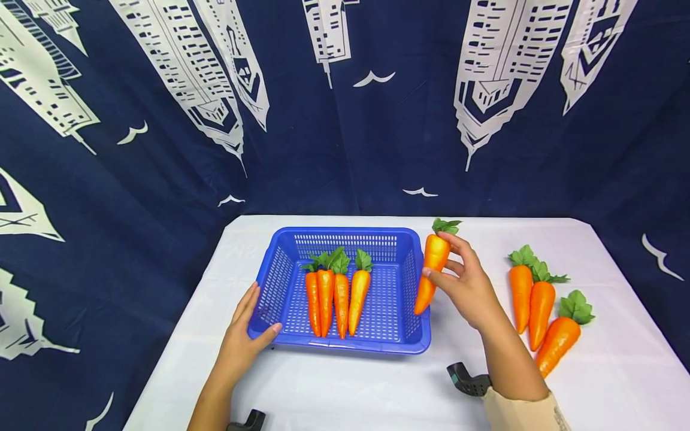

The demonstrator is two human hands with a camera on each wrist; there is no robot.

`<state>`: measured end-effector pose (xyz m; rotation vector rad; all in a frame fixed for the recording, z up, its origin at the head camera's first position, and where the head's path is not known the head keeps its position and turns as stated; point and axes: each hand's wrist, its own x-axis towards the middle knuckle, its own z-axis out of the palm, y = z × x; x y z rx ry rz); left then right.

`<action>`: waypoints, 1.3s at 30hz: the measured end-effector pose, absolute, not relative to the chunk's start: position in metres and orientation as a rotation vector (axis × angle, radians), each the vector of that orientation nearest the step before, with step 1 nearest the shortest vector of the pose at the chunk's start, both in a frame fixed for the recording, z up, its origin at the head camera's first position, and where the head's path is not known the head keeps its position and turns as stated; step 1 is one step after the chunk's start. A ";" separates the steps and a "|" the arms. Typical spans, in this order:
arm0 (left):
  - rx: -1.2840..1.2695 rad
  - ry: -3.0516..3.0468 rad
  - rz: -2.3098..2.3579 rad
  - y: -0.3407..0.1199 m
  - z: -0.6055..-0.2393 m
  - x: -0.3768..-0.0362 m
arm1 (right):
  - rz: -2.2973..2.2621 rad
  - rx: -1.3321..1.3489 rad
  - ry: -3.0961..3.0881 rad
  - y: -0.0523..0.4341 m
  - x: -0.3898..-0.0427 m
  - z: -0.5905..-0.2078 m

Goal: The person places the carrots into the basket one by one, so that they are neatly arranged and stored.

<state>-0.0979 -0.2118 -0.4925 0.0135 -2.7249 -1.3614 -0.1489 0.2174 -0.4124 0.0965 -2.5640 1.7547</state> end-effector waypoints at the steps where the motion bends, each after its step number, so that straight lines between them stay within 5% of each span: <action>1: 0.011 -2.724 -1.364 -0.212 -0.493 -0.098 | 1.753 0.108 -2.574 0.215 -0.151 -0.410; 15: 0.010 -2.721 -1.373 -0.211 -0.495 -0.099 | 1.734 0.295 -2.584 0.171 -0.181 -0.384; 39: -0.004 -2.713 -1.347 -0.211 -0.494 -0.098 | 1.612 0.419 -2.784 0.107 -0.237 -0.410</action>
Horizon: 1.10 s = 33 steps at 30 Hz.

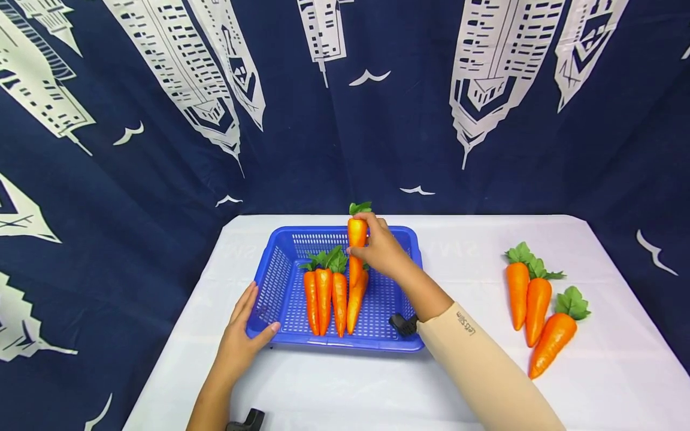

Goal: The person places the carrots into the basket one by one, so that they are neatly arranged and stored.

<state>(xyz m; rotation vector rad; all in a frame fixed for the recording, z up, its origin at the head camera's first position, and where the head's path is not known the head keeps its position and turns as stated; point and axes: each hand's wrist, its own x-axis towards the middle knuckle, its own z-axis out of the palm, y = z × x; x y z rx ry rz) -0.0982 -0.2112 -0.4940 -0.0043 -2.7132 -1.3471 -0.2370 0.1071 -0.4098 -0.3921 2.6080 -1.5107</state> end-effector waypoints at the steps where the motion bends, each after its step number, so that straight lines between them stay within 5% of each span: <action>1: -0.004 -2.714 -1.348 -0.211 -0.494 -0.098 | -1.504 -0.398 2.593 0.106 -0.239 -0.412; 33: 0.016 -2.727 -1.351 -0.211 -0.492 -0.098 | -1.038 -0.629 2.663 0.086 -0.247 -0.460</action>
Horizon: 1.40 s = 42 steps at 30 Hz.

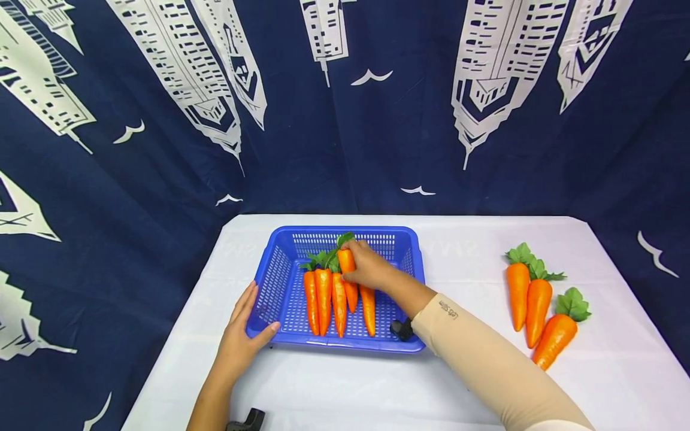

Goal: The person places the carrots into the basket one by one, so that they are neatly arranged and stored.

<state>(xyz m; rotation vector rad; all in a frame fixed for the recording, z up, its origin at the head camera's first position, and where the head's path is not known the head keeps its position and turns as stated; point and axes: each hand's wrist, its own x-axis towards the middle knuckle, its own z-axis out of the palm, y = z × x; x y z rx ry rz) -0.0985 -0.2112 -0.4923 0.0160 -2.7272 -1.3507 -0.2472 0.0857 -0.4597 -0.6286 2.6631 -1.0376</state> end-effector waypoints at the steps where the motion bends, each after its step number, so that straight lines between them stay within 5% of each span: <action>1: 0.016 -2.727 -1.355 -0.211 -0.492 -0.098 | -1.025 -0.639 2.654 0.087 -0.248 -0.461; 17: 0.014 -2.711 -1.369 -0.211 -0.493 -0.098 | -0.741 -0.705 2.592 0.093 -0.247 -0.468; 42: -0.001 -2.713 -1.344 -0.210 -0.493 -0.098 | -1.392 -0.558 2.534 0.108 -0.245 -0.436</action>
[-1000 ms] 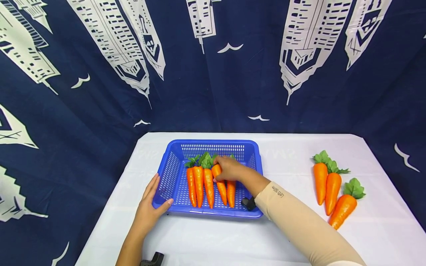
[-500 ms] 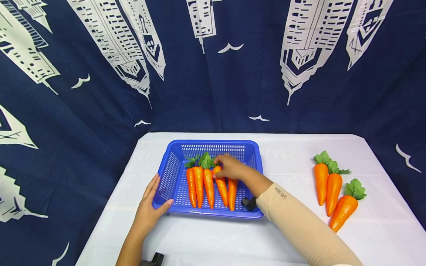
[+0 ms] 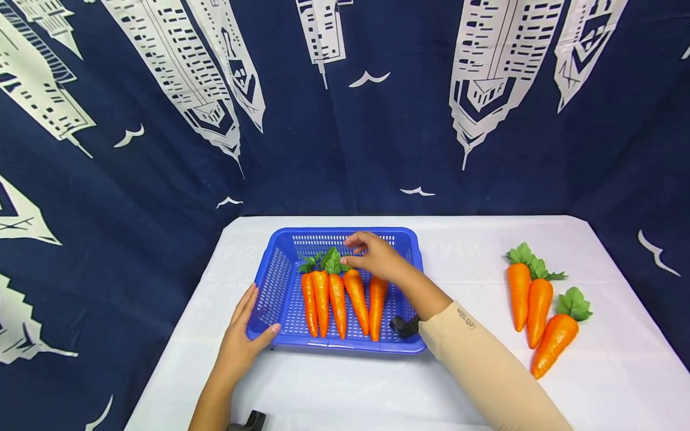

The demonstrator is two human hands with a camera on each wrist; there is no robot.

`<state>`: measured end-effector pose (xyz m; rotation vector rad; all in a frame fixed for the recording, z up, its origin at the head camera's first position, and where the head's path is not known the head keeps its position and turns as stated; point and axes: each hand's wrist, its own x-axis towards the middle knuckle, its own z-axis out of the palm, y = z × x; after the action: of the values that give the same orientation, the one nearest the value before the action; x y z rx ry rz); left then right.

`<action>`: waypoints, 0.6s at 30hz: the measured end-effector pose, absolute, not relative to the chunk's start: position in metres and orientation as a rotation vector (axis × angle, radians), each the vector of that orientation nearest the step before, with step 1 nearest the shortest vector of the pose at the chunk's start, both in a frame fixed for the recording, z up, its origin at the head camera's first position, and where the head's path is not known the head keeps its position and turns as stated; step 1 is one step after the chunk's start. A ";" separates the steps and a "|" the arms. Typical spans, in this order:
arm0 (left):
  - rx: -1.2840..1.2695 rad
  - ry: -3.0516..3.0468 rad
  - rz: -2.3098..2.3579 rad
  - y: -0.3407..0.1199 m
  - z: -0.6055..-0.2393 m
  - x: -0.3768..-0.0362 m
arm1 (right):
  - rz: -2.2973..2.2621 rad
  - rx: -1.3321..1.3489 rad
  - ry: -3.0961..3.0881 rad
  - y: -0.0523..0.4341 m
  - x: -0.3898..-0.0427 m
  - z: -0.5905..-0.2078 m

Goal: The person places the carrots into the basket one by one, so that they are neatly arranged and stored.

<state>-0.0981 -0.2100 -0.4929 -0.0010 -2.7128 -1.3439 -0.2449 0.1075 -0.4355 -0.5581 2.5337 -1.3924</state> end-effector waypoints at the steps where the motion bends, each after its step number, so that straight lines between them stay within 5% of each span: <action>1: 0.002 -2.715 -1.342 -0.210 -0.493 -0.098 | -1.414 -0.554 2.542 0.108 -0.242 -0.431; 18: 0.017 -2.737 -1.345 -0.211 -0.493 -0.098 | -1.721 -0.461 2.675 0.163 -0.200 -0.387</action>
<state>-0.0977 -0.2114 -0.4933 0.0168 -2.7370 -1.3455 -0.1997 0.1634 -0.3871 -0.4614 2.6746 -1.7206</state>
